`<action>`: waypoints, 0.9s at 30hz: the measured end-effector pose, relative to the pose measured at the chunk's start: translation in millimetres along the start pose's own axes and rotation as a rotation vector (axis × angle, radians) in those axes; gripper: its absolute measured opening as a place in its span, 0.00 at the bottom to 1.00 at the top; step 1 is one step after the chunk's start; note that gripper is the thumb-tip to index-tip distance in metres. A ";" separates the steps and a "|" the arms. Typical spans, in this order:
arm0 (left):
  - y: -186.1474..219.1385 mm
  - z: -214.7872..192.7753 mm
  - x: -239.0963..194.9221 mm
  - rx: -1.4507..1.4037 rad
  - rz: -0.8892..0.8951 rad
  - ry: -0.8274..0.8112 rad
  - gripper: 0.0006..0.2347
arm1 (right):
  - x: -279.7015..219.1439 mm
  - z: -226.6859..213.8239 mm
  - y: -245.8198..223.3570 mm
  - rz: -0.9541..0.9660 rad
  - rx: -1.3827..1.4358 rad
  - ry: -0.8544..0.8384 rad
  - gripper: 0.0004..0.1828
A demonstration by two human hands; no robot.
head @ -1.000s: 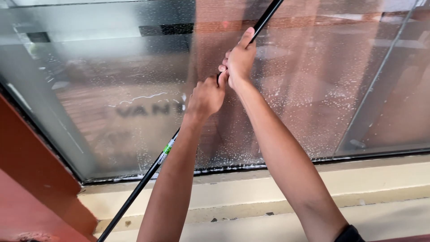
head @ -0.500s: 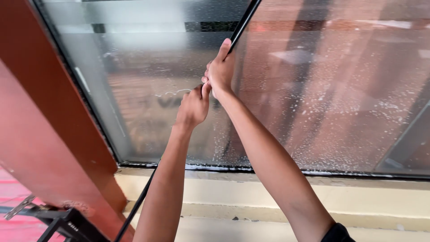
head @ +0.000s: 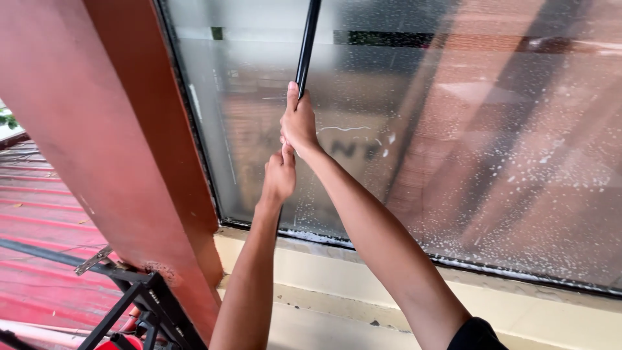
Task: Cleaning a large glass window using a squeegee and a bucket of soapy water.
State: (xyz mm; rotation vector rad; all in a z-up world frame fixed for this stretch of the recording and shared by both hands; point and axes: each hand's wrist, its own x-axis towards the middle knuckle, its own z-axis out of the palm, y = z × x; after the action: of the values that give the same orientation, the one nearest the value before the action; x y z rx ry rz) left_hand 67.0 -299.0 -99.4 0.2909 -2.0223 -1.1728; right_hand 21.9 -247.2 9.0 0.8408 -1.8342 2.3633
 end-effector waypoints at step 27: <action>67.8 164.5 -17.7 -0.731 0.255 0.189 0.22 | 40.6 -78.7 -33.4 -0.085 -0.946 -0.229 0.40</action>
State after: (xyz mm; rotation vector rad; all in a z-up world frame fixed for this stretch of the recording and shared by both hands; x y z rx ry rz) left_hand -26.5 -146.6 -99.6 -0.2094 -1.3076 -1.5515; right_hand -32.0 -177.6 43.9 0.9991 -2.5284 1.1000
